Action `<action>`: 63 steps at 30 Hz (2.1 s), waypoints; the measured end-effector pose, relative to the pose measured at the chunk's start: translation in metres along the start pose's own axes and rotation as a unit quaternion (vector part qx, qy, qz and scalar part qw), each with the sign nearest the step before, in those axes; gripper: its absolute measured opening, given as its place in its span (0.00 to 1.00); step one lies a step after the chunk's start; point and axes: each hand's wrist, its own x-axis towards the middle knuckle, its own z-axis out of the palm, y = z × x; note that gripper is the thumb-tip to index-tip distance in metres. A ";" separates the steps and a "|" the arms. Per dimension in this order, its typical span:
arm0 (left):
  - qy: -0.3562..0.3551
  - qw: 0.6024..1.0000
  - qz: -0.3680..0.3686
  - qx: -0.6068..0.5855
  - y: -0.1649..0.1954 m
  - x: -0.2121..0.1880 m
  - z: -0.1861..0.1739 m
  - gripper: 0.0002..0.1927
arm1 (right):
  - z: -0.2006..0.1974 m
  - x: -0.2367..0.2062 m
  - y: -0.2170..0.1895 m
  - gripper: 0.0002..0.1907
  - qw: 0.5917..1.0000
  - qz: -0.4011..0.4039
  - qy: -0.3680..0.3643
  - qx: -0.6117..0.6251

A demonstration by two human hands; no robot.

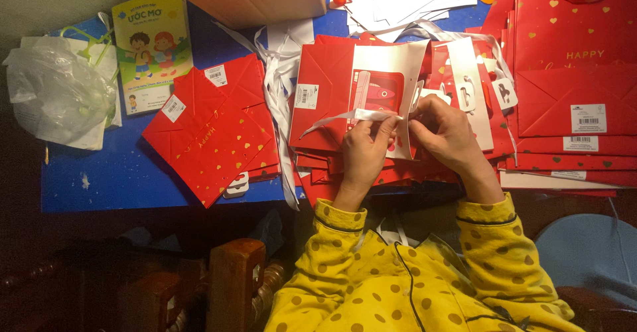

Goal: The person assembles red gift boxes by threading white ribbons through the handle slots and tying them. They handle multiple boxes one at a time, folding flaps and securing ribbons before stacking the finished boxes on the table.

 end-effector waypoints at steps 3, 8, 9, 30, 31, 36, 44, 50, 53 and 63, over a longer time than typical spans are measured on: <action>0.019 0.996 0.020 -0.080 -0.002 0.001 0.001 0.14 | 0.000 0.000 0.000 0.06 0.999 0.050 0.000 0.016; 0.016 0.995 0.014 -0.098 -0.002 0.002 0.000 0.14 | 0.000 0.000 0.000 0.06 0.999 -0.043 0.002 -0.014; 0.011 0.996 0.013 -0.092 -0.001 0.001 0.000 0.14 | 0.000 0.000 0.000 0.05 1.000 -0.026 0.002 -0.006; -0.009 1.000 0.013 -0.027 -0.002 0.001 0.000 0.11 | -0.001 0.000 0.000 0.07 0.999 -0.028 0.005 -0.021; -0.004 0.998 0.017 -0.060 -0.003 0.000 0.000 0.11 | -0.001 0.000 -0.001 0.07 0.998 -0.051 0.008 -0.038; 0.009 0.987 0.025 -0.156 -0.009 0.001 0.003 0.11 | -0.002 0.001 -0.001 0.07 0.997 -0.039 0.012 -0.060; 0.010 0.979 -0.003 -0.205 -0.019 0.000 0.004 0.13 | -0.002 0.001 -0.002 0.08 0.998 -0.032 0.012 -0.051; -0.022 0.975 0.000 -0.221 -0.011 0.000 0.001 0.14 | -0.001 0.001 -0.004 0.08 0.999 -0.019 0.005 -0.031; -0.008 0.985 0.012 -0.169 -0.006 -0.002 -0.001 0.14 | -0.001 0.001 -0.002 0.08 0.998 -0.037 0.006 -0.041; -0.015 0.982 0.001 -0.189 0.004 -0.015 -0.012 0.15 | -0.006 0.002 0.001 0.09 0.999 0.008 0.004 0.042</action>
